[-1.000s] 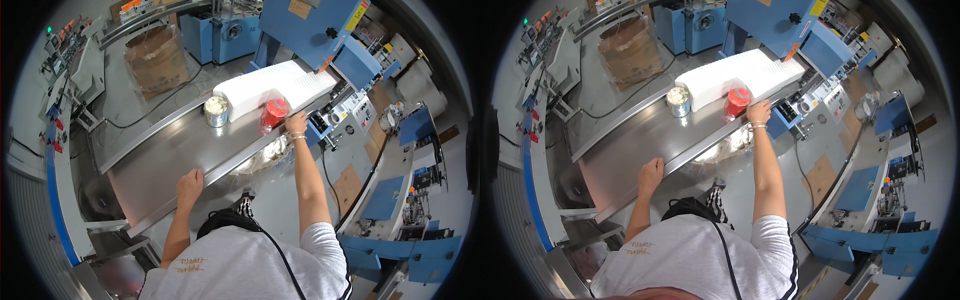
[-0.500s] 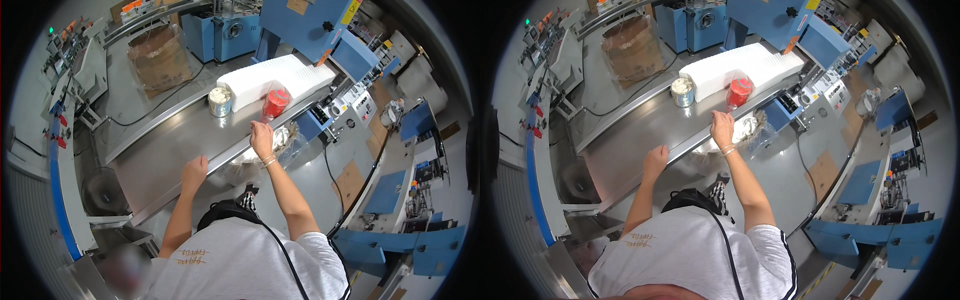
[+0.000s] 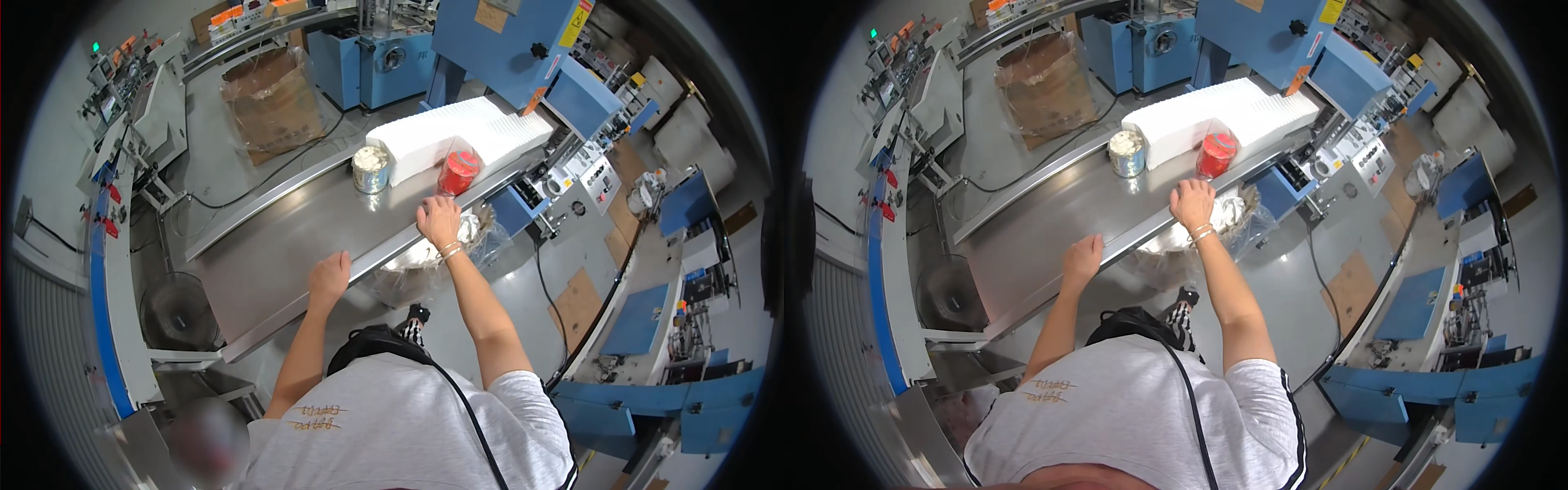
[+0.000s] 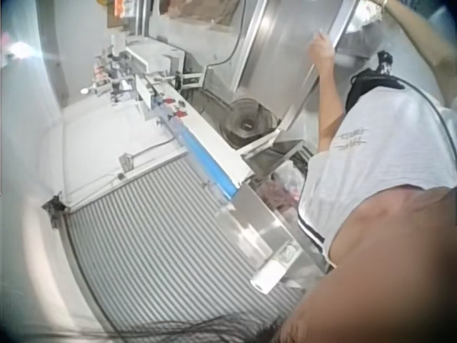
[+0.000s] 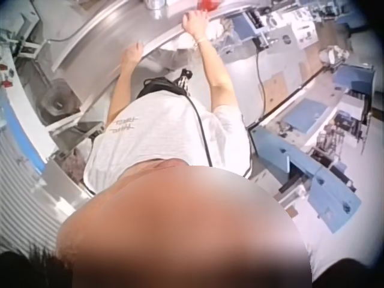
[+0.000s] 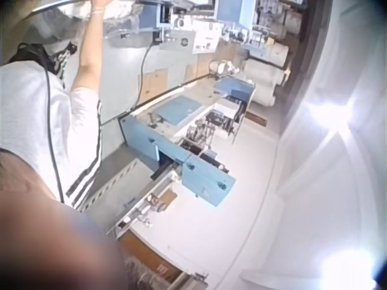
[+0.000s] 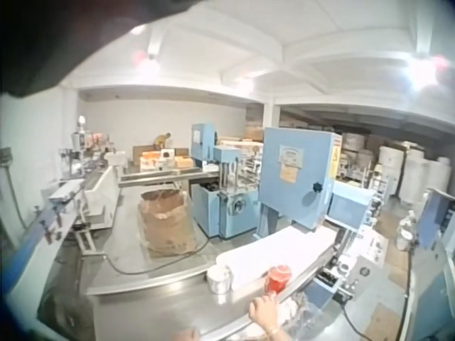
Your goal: Sorting and placing stacks of paper napkins onto a moving conveyor belt in a production facility.
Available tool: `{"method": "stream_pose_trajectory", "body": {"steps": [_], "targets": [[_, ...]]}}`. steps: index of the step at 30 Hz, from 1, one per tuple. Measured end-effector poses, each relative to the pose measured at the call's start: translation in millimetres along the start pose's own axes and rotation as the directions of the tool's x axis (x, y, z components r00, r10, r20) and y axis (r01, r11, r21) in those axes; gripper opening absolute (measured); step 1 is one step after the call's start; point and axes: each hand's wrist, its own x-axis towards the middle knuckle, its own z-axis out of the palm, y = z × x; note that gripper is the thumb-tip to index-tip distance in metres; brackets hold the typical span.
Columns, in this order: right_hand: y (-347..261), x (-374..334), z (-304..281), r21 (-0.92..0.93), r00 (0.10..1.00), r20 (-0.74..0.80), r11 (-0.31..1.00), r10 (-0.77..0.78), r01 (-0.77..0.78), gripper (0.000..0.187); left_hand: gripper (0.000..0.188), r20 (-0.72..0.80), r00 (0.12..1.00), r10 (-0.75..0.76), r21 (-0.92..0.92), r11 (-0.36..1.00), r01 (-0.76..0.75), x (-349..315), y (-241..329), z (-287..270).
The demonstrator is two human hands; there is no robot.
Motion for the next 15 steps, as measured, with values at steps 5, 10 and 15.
{"method": "stream_pose_trajectory", "body": {"steps": [5, 10, 15], "targets": [[23.8, 24.1, 5.4, -0.309, 0.980, 0.038, 0.935, 0.197, -0.176, 0.035, 0.040, 0.011, 1.000, 0.009, -0.016, 1.000, -0.009, 1.3, 0.3, 0.0], [11.4, 37.7, 0.9, -0.471, 0.916, 0.172, 0.847, 0.363, -0.247, 0.042, 0.039, -0.013, 1.000, 0.000, 0.005, 1.000, 0.000, 1.1, -0.2, 2.6], [21.2, 35.7, 8.5, -0.446, 0.907, 0.171, 0.851, 0.384, -0.277, 0.048, 0.038, -0.016, 1.000, 0.002, -0.020, 1.000, -0.002, -0.5, 4.3, 0.6]]}}
